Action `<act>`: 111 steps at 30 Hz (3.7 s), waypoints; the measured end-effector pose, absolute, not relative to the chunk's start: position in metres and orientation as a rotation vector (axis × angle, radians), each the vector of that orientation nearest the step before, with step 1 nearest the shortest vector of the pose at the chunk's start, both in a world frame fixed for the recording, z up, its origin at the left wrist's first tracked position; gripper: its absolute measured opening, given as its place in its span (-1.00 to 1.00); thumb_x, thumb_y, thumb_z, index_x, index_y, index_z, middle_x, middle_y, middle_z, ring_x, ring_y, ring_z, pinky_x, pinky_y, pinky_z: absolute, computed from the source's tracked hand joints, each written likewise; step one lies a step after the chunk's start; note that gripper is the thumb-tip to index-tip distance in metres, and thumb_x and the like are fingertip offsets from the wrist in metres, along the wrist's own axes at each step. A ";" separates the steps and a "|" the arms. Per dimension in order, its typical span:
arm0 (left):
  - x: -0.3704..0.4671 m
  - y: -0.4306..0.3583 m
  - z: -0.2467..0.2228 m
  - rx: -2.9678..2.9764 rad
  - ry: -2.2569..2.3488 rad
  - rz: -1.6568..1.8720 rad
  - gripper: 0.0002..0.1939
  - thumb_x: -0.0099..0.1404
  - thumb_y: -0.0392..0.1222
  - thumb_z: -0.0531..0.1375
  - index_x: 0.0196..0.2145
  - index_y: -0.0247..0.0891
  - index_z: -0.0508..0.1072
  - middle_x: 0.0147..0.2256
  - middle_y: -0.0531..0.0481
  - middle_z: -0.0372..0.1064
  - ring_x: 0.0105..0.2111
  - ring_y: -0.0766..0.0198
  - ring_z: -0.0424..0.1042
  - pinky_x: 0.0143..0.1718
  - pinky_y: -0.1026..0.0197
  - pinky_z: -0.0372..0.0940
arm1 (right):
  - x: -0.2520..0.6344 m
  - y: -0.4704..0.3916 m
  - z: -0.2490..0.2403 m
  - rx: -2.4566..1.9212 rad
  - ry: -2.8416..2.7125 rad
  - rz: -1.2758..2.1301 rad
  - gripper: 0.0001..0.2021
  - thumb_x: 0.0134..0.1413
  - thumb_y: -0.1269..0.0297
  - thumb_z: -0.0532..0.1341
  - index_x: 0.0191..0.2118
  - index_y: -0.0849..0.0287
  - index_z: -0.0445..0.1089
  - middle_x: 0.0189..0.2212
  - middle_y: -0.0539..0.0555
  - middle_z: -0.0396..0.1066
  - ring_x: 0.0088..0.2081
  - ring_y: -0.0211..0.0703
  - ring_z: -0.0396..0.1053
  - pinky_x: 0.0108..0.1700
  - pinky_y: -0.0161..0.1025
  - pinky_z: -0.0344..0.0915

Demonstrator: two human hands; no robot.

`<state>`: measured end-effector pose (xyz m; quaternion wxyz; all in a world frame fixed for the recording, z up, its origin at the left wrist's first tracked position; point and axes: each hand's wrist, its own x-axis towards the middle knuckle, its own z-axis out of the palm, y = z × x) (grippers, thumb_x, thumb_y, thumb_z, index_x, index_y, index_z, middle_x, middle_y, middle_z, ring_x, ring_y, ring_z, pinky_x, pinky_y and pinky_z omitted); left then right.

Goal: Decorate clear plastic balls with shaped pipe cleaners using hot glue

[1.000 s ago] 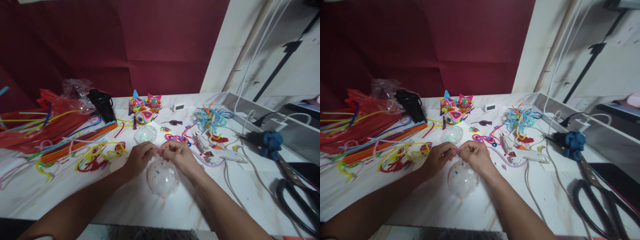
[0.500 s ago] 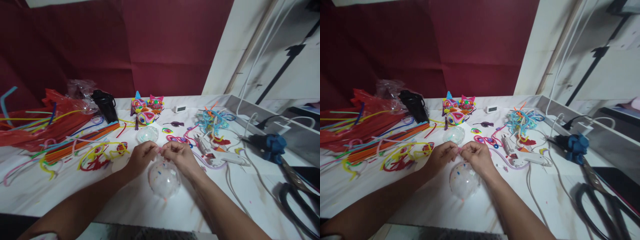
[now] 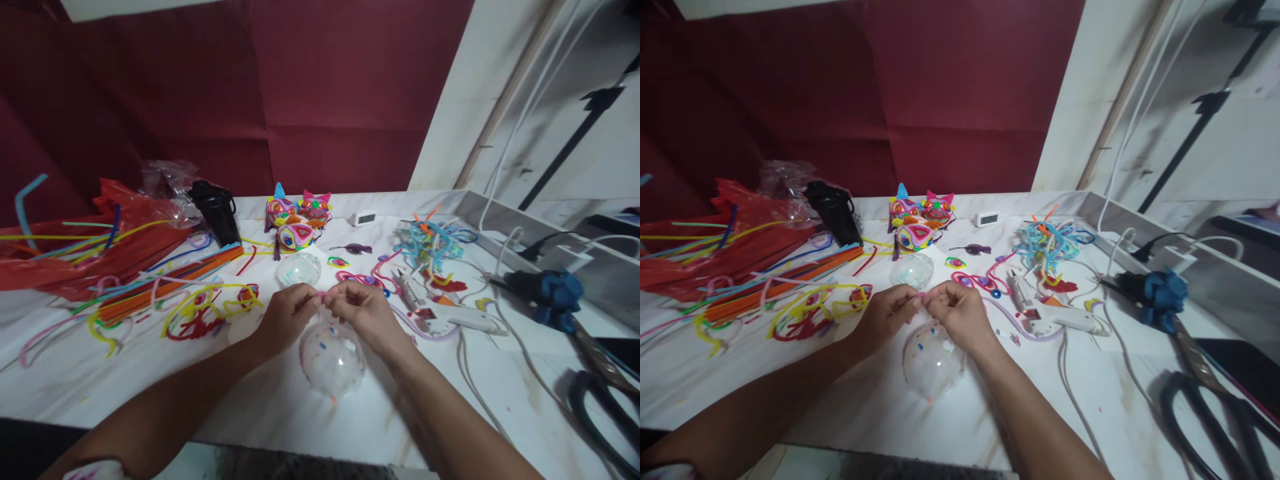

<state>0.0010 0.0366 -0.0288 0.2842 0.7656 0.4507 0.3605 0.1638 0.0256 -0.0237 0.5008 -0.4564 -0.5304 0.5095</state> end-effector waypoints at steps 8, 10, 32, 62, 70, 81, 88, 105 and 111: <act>0.002 0.036 -0.030 1.853 1.129 0.909 -0.74 0.29 -0.04 0.07 -0.50 -0.18 0.36 -0.63 0.08 0.22 -0.60 0.32 0.17 -0.54 0.22 0.07 | 0.167 0.028 -0.030 -1.101 -1.336 1.219 -0.84 -0.17 0.19 0.25 -0.51 0.20 0.40 -0.65 -0.06 0.32 -0.57 -0.29 0.24 -0.49 -0.31 0.18; 0.002 0.037 -0.031 1.791 1.095 0.900 -0.72 0.29 -0.05 0.05 -0.51 -0.21 0.35 -0.64 0.07 0.21 -0.61 0.33 0.15 -0.55 0.22 0.07 | 0.167 0.029 -0.031 -1.090 -1.323 1.248 -0.83 -0.17 0.18 0.26 -0.51 0.20 0.39 -0.66 -0.06 0.32 -0.58 -0.30 0.24 -0.50 -0.31 0.18; 0.005 0.037 -0.027 1.639 1.063 0.926 -0.78 0.20 -0.10 0.13 -0.53 -0.27 0.33 -0.68 0.15 0.18 -0.67 0.43 0.09 -0.59 0.29 0.03 | 0.169 0.030 -0.029 -1.108 -1.243 1.322 -0.81 -0.20 0.18 0.28 -0.57 0.20 0.42 -0.70 -0.05 0.33 -0.61 -0.32 0.22 -0.51 -0.33 0.17; 0.003 0.036 -0.034 2.213 1.221 1.087 -0.91 0.11 -0.33 0.18 -0.40 -0.28 0.49 -0.56 0.09 0.41 -0.57 0.42 0.32 -0.52 0.38 0.17 | 0.167 0.026 -0.031 -1.203 -1.459 1.286 -0.84 -0.27 0.20 0.21 -0.51 0.18 0.35 -0.70 -0.13 0.22 -0.64 -0.36 0.07 -0.56 -0.35 0.00; -0.002 0.040 -0.039 2.606 1.221 1.059 -0.87 0.14 -0.33 0.12 -0.47 -0.28 0.47 -0.55 0.05 0.41 -0.54 0.36 0.33 -0.45 0.30 0.16 | 0.169 0.028 -0.036 -1.215 -1.484 1.251 -0.80 -0.25 0.15 0.23 -0.48 0.19 0.38 -0.66 -0.09 0.26 -0.61 -0.33 0.09 -0.55 -0.33 0.01; -0.002 0.037 -0.035 2.630 1.228 0.985 -0.90 0.06 -0.35 0.14 -0.49 -0.21 0.43 -0.60 0.07 0.37 -0.59 0.34 0.30 -0.52 0.29 0.17 | 0.168 0.024 -0.037 -1.290 -1.691 1.060 -0.89 -0.16 0.23 0.13 -0.49 0.14 0.35 -0.62 -0.10 0.25 -0.55 -0.29 0.15 -0.49 -0.30 0.06; -0.003 0.037 -0.039 2.703 1.175 1.061 -0.89 0.06 -0.35 0.13 -0.53 -0.29 0.45 -0.63 0.09 0.34 -0.63 0.38 0.27 -0.54 0.33 0.16 | 0.165 0.020 -0.038 -1.279 -1.748 0.975 -0.90 -0.09 0.24 0.14 -0.51 0.11 0.33 -0.63 -0.11 0.24 -0.55 -0.28 0.17 -0.49 -0.31 0.07; 0.008 0.033 -0.033 1.997 1.277 1.109 -0.89 0.03 -0.29 0.14 -0.53 -0.31 0.48 -0.66 0.13 0.26 -0.62 0.44 0.18 -0.60 0.38 0.07 | 0.164 0.024 -0.034 -1.191 -1.476 1.198 -0.89 -0.21 0.23 0.21 -0.53 0.16 0.32 -0.68 -0.13 0.17 -0.62 -0.34 0.05 -0.58 -0.35 -0.04; 0.010 0.032 -0.036 1.758 1.271 1.109 -0.88 0.03 -0.22 0.15 -0.53 -0.31 0.45 -0.67 0.13 0.24 -0.65 0.43 0.21 -0.61 0.38 0.10 | 0.164 0.025 -0.040 -1.200 -1.533 1.170 -0.92 -0.18 0.26 0.18 -0.49 0.14 0.29 -0.66 -0.15 0.16 -0.61 -0.34 0.06 -0.55 -0.33 -0.04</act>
